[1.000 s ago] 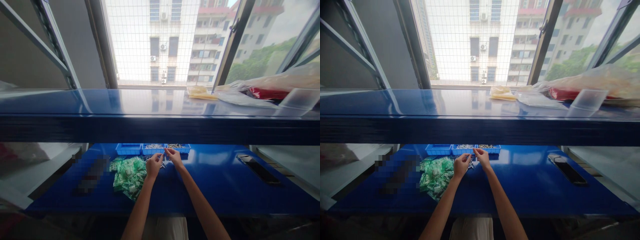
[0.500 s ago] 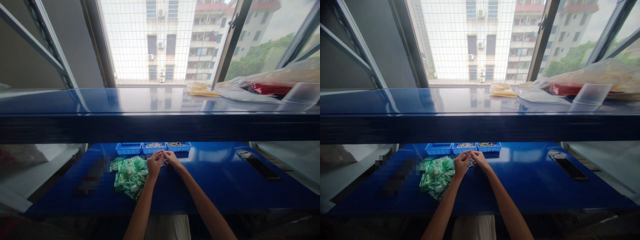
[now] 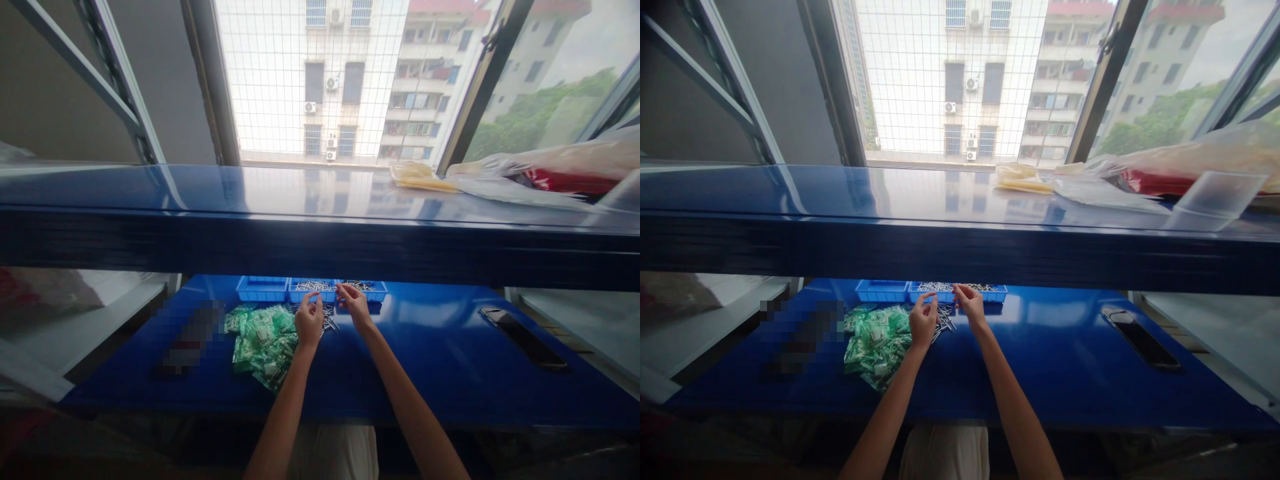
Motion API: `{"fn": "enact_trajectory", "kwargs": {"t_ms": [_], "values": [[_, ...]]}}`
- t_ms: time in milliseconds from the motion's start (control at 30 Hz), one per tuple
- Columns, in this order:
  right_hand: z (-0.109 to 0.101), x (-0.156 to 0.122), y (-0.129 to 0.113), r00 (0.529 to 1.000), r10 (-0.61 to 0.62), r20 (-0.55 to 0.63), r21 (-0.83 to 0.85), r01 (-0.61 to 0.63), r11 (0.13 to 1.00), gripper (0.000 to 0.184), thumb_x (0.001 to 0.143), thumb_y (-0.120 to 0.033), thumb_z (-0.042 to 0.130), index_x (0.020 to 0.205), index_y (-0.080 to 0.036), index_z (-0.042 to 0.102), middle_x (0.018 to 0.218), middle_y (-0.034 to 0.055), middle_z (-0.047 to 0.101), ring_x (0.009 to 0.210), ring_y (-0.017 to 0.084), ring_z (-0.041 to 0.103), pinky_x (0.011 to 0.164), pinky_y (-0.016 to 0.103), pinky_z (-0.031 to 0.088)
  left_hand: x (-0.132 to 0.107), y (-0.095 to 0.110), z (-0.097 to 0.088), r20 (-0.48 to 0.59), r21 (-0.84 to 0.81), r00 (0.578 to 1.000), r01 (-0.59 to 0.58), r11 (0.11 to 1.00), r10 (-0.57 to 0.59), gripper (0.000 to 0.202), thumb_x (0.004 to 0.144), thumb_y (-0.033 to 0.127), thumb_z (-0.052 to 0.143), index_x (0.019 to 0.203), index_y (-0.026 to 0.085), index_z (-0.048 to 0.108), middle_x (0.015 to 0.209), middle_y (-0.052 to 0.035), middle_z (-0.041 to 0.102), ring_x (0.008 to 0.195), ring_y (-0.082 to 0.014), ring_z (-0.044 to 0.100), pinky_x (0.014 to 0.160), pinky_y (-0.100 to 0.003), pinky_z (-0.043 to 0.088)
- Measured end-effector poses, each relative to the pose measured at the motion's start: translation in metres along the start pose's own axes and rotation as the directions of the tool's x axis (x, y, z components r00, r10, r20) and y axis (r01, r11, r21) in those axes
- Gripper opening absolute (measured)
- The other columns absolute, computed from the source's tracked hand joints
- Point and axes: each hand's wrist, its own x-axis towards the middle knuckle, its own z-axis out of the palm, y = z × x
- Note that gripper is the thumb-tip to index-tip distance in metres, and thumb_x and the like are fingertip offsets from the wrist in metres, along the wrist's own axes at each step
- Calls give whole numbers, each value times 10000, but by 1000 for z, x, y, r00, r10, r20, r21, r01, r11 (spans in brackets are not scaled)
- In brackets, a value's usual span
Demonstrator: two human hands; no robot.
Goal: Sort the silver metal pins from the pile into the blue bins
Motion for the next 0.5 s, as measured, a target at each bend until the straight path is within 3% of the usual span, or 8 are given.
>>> {"fn": "enact_trajectory", "kwargs": {"t_ms": [267,500], "values": [[3,3,-3,975,-85,205,-184,124,975,387,668,-469,603,939,-201,665,963,87,659,715,193,629,409,208,404,-2,0,-2,-11,-110,999,42,993,-43,276,817,363,420,982,183,547,431,60,497,375,-111,489,465,-214,377],[-5,2,7,984,-129,124,-291,161,943,363,655,-470,617,816,-151,682,760,80,672,483,123,543,404,222,379,-6,5,-1,168,-89,983,-59,994,74,242,800,344,439,909,183,584,426,64,460,363,-91,435,427,-194,336]]}}
